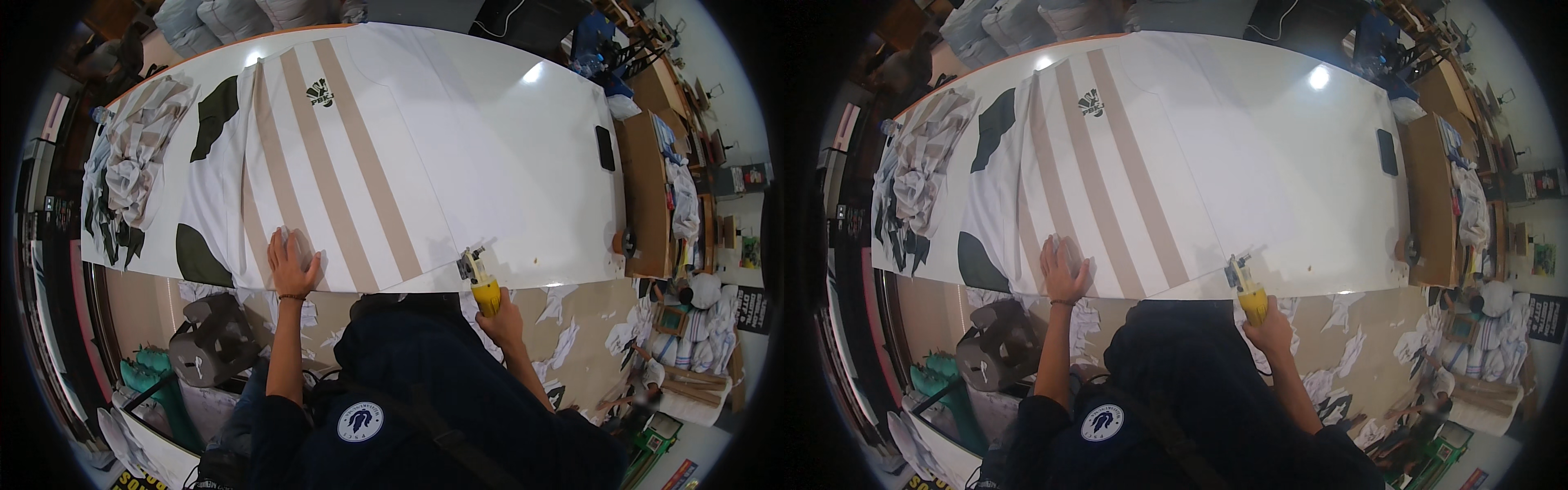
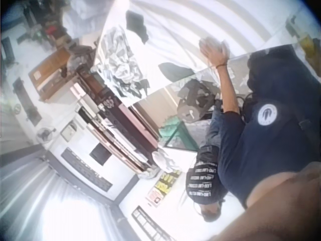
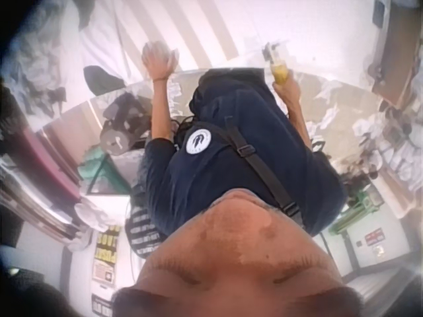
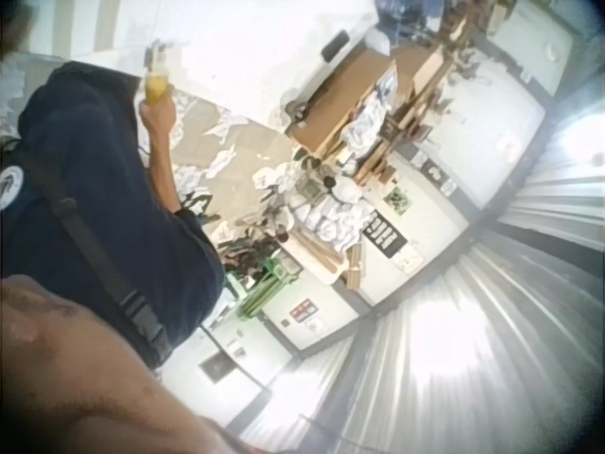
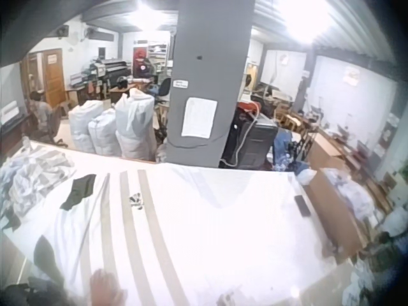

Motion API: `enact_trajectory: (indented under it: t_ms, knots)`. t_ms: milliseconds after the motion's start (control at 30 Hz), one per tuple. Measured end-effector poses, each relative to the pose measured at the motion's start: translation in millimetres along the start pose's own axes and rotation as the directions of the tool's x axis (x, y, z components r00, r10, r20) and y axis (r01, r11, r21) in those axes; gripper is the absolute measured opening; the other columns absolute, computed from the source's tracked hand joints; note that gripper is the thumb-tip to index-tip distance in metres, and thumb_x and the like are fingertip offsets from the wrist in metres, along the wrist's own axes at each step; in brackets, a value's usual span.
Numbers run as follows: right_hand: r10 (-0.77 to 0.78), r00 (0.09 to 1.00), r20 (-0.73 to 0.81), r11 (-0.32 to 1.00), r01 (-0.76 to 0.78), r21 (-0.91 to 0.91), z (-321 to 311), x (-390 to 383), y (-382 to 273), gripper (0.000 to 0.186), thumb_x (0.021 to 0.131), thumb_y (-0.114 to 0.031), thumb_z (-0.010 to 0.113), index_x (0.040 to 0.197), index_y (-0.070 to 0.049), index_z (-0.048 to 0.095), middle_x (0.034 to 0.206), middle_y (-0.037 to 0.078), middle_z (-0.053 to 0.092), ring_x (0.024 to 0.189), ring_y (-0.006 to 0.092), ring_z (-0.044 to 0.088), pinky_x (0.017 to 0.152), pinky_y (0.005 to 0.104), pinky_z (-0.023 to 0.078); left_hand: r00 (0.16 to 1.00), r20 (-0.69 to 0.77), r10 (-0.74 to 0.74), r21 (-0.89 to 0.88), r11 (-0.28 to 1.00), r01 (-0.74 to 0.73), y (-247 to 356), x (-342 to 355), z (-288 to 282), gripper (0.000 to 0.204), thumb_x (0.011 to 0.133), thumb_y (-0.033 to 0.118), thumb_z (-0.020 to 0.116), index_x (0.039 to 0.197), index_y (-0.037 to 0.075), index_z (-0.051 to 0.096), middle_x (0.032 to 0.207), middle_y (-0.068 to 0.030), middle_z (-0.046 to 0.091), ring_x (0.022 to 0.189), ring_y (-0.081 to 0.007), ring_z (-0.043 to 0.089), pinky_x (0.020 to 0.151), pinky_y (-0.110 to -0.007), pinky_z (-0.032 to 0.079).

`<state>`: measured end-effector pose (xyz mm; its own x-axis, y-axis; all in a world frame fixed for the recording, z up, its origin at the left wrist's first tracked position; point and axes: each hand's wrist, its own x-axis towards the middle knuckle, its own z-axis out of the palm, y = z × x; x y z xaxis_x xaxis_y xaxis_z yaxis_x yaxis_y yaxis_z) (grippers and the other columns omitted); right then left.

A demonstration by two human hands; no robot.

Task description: The person uses a yellow electric fabric cutter to cut a green fabric piece on a white table, following a pattern. They repeatedly reposition the fabric and trim edges, then fold and stack the cut pieces.

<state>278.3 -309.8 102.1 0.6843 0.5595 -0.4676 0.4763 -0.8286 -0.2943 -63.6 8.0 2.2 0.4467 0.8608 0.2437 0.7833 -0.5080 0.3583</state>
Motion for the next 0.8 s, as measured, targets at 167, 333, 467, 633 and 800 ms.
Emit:
enact_trajectory:
  t_ms: [167, 333, 467, 633, 800]
  knots:
    - [-0.023, 1.0, -0.016, 0.999, 0.023, -0.039, -1.0, 13.8, -9.0, 0.056, 0.071, -0.027, 0.075, 0.116, -0.007, 0.046, 0.084, 0.026, 0.068, 0.083, 0.0487, 0.067, 0.072, 0.0579, 0.053, 1.0, -0.007, -0.011, 0.008, 1.0, 0.011, -1.5, 0.4, 1.8, 0.071, 0.082, 0.039, 0.074, 0.14, 0.004, 0.052, 0.152, -0.0255, 0.037, 0.141, -0.0443, 0.034, 0.117, -0.055, 0.027]
    - [-0.066, 0.998, -0.01, 0.998, 0.066, 0.014, -5.4, 36.1, -22.7, 0.055, 0.071, -0.027, 0.075, 0.113, -0.007, 0.047, 0.086, 0.028, 0.068, 0.085, 0.0508, 0.066, 0.073, 0.0588, 0.053, 1.0, -0.023, -0.021, -0.01, 1.0, 0.02, -1.6, -0.5, 2.0, 0.07, 0.082, 0.038, 0.074, 0.139, 0.004, 0.053, 0.151, -0.025, 0.039, 0.14, -0.0442, 0.036, 0.117, -0.055, 0.028]
    - [-0.063, 0.998, -0.006, 0.997, 0.063, -0.039, -15.1, 56.1, -46.5, 0.056, 0.07, -0.028, 0.075, 0.115, -0.007, 0.048, 0.088, 0.028, 0.068, 0.087, 0.0499, 0.067, 0.075, 0.0579, 0.054, 0.999, -0.029, -0.017, -0.021, 1.0, 0.016, -2.6, -0.7, 2.4, 0.069, 0.081, 0.038, 0.074, 0.138, 0.004, 0.054, 0.15, -0.0248, 0.04, 0.139, -0.0443, 0.036, 0.116, -0.055, 0.029]
    - [-0.029, 0.999, 0.018, 0.997, 0.03, -0.075, -22.3, 89.4, -81.8, 0.064, 0.069, -0.029, 0.076, 0.123, -0.007, 0.048, 0.1, 0.026, 0.068, 0.096, 0.0462, 0.068, 0.083, 0.0544, 0.055, 0.999, -0.024, -0.031, -0.038, 0.999, 0.03, -1.6, 1.3, -0.8, 0.069, 0.08, 0.038, 0.075, 0.137, 0.004, 0.054, 0.149, -0.0245, 0.041, 0.139, -0.0435, 0.037, 0.116, -0.055, 0.029]
    - [-0.085, 0.996, 0.009, 0.993, 0.085, -0.086, -31.9, 126.0, -120.9, 0.066, 0.07, -0.029, 0.076, 0.125, -0.006, 0.048, 0.105, 0.025, 0.067, 0.101, 0.0445, 0.067, 0.085, 0.053, 0.055, 0.999, -0.025, -0.039, -0.019, 0.999, 0.039, -2.3, 0.2, -0.1, 0.071, 0.08, 0.039, 0.076, 0.137, 0.004, 0.054, 0.148, -0.0244, 0.041, 0.139, -0.0422, 0.037, 0.116, -0.055, 0.029]
